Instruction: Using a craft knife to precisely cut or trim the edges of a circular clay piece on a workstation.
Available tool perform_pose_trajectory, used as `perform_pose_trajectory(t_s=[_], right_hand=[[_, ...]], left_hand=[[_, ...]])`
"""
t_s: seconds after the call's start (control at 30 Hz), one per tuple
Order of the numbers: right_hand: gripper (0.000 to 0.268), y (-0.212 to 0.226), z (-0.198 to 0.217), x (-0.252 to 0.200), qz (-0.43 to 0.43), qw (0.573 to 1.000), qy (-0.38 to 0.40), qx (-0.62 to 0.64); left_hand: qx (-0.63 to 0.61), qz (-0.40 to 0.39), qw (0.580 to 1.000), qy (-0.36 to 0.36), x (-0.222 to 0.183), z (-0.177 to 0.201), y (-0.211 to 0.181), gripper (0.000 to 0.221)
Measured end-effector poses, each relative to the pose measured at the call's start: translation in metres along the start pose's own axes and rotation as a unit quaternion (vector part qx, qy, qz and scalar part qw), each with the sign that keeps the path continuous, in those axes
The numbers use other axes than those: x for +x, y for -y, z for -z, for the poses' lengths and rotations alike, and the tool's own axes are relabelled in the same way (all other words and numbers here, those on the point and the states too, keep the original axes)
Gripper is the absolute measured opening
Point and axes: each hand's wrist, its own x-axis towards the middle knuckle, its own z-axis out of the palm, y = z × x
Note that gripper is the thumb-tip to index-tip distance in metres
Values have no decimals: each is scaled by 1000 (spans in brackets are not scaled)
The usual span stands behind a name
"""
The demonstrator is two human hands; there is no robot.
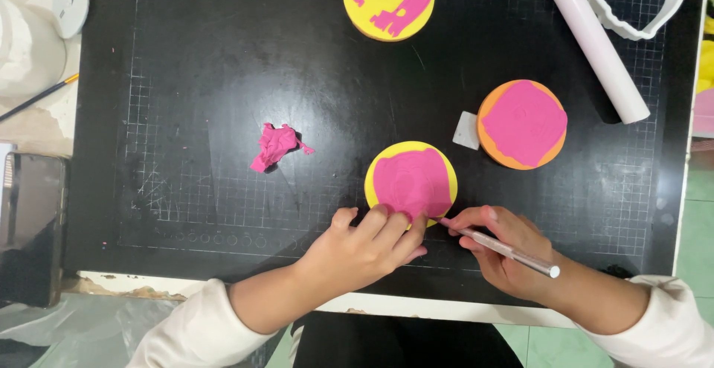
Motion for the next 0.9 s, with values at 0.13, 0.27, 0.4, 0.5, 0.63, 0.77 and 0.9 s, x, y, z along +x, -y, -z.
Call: perform_pose_trajectory(t_s=[0.13, 0.27, 0.4, 0.5, 0.63, 0.77, 0.9], right_hand=[[74, -2, -3, -2, 6, 999, -31, -18], [75, -4, -4, -5, 1, 1000, -19, -7], [74, -1, -5, 0, 4, 999, -26, -31], [79, -1, -3, -4, 8, 999, -20, -43], [82, -2, -2, -3, 6, 1000, -12, -18], [77, -1, -3, -2, 5, 999, -20, -27], [77, 3, -1, 3, 9, 999, -8, -29]], left_hand=[[5, -2, 1000, 2, 0, 0, 0, 42], [13, 1, 1000, -1, -1, -1, -1, 41], [10, -1, 1000, 0, -1, 0, -1, 41], [7, -2, 1000, -5, -1, -1, -1, 40], [7, -1, 1000, -5, 0, 0, 0, 39], [4, -7, 1000, -11, 0, 1, 2, 39], [-7, -11, 1000, -13, 1, 2, 2, 36]])
